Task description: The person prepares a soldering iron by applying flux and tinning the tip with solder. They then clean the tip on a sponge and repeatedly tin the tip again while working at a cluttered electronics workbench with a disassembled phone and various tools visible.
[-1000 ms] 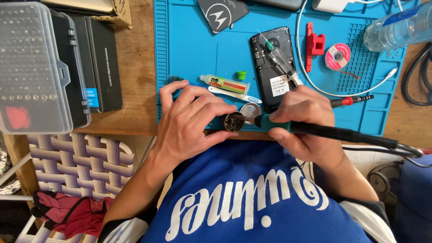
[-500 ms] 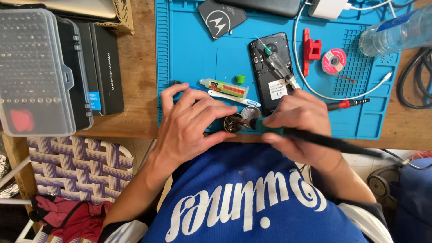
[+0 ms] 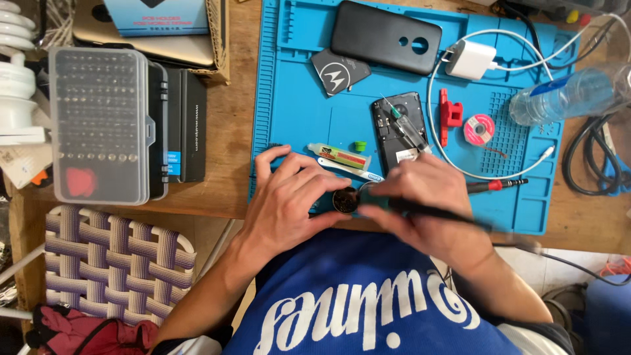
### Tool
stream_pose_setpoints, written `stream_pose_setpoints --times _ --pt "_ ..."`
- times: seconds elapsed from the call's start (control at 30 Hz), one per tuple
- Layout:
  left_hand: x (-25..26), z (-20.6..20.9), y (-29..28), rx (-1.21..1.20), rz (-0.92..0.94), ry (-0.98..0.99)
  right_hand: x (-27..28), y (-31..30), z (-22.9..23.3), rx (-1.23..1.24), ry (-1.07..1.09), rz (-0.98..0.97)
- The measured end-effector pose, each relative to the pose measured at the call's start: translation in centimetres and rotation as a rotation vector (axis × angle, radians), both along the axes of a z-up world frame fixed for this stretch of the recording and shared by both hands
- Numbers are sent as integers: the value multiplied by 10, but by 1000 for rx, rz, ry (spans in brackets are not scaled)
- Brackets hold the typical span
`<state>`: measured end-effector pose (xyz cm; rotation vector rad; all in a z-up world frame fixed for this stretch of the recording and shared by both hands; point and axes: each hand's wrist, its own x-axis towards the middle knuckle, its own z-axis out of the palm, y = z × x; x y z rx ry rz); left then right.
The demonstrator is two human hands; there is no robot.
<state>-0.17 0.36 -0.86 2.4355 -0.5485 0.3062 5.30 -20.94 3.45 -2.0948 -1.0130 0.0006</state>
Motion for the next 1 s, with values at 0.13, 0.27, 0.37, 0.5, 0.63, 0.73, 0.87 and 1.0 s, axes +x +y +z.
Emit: stream_pose_setpoints --times 0.13,0.27,0.37,0.5,0.63,0.73,0.87,1.0 --pt "0 4 1 6 -7 -9 -5 9 12 -105 -164 194" --pt "1 3 1 -7 -15 13 2 8 0 -118 -99 87" --pt "0 1 1 3 -4 19 3 -2 -6 -124 33 -30" --pt "0 1 1 10 13 41 -8 -14 -5 -78 9 79" --pt "0 3 1 13 2 43 -8 2 6 -100 -33 194" --pt "-1 0 1 8 -5 43 -1 15 1 -68 -123 234" --pt "-2 -5 2 -63 -2 68 11 24 -3 164 1 144" --pt "-1 -5 0 -78 4 70 13 14 1 105 38 48"
